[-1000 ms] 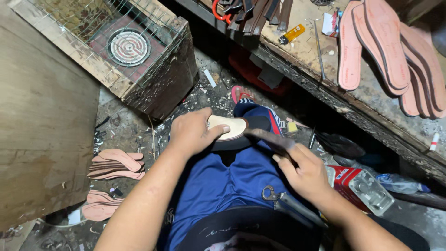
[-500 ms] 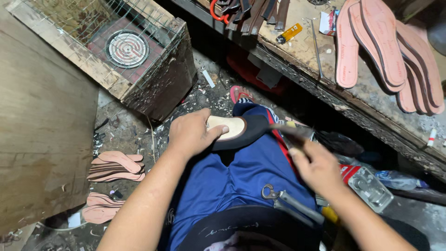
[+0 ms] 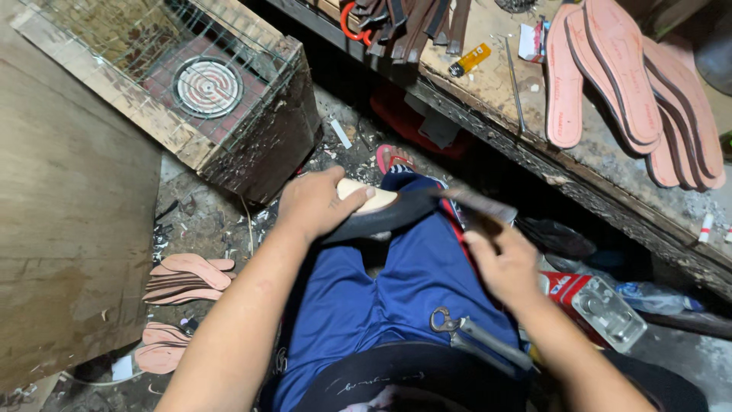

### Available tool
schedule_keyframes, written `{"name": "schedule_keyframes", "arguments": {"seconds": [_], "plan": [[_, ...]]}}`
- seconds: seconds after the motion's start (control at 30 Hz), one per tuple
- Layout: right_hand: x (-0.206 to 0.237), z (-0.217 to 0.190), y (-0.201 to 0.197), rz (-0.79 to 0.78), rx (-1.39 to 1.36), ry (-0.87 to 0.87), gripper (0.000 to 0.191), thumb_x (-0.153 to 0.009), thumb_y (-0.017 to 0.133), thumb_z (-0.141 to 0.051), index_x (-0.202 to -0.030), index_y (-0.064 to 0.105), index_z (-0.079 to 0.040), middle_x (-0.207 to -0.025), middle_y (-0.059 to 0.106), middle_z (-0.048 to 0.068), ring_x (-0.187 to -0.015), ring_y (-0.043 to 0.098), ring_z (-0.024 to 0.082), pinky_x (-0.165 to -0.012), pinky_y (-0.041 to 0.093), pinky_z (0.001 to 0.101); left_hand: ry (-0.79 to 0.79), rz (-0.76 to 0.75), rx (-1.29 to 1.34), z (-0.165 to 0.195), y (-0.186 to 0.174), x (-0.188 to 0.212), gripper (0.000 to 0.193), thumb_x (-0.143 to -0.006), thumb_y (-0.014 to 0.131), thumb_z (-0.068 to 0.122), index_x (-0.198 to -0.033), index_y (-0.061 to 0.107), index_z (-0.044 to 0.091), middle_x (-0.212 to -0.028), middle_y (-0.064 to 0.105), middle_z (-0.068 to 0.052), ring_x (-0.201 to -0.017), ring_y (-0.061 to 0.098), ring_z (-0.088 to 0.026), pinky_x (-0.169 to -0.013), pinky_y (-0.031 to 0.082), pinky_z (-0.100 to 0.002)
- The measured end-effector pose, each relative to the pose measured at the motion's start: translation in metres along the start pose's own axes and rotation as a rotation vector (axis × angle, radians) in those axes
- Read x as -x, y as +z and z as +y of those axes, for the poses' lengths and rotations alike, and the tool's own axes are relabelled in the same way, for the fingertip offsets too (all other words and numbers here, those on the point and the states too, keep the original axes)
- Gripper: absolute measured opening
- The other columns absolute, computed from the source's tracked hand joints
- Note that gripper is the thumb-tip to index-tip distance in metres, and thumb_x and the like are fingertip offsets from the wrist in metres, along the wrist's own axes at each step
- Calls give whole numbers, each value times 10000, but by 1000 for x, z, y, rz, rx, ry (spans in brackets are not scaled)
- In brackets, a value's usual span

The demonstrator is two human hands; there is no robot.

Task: The person sits on the floor of a shoe workshop assembling a slipper. They hammer an insole onto a sole, fit a black upper over a wooden last, use pincers to grip and press the parts together, and set the finished slipper on the workbench.

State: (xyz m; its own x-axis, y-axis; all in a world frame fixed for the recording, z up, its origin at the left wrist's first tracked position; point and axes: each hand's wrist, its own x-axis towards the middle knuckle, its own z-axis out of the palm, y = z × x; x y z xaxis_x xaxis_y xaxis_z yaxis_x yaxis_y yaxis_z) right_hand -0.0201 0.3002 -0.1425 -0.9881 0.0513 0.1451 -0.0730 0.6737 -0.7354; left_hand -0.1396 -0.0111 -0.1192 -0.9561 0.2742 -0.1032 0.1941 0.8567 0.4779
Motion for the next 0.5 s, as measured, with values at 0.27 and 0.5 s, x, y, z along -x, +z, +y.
{"name": "schedule_keyframes", "arguments": {"seconds": [0.27, 0.5], "plan": [[23, 11, -35, -7, -333, 319, 556, -950, 647, -167, -1488, 549, -67, -1188, 693, 56, -926, 633, 138, -840, 509, 290, -92, -162, -10, 39, -13, 74, 728, -626, 825, 538, -1125, 594, 61, -1071, 686, -172, -1026, 649, -377, -825, 526, -506], [26, -40, -43, -222, -147, 192, 541, -944, 674, -199, -1459, 563, -76, -1123, 731, 140, -963, 687, 201, -867, 522, 343, 69, -118, -43, 57, 1, 105, 911, -718, 828, 252, -1510, 423, 52, -1126, 617, -175, -1057, 595, -364, -929, 452, -501]]}}
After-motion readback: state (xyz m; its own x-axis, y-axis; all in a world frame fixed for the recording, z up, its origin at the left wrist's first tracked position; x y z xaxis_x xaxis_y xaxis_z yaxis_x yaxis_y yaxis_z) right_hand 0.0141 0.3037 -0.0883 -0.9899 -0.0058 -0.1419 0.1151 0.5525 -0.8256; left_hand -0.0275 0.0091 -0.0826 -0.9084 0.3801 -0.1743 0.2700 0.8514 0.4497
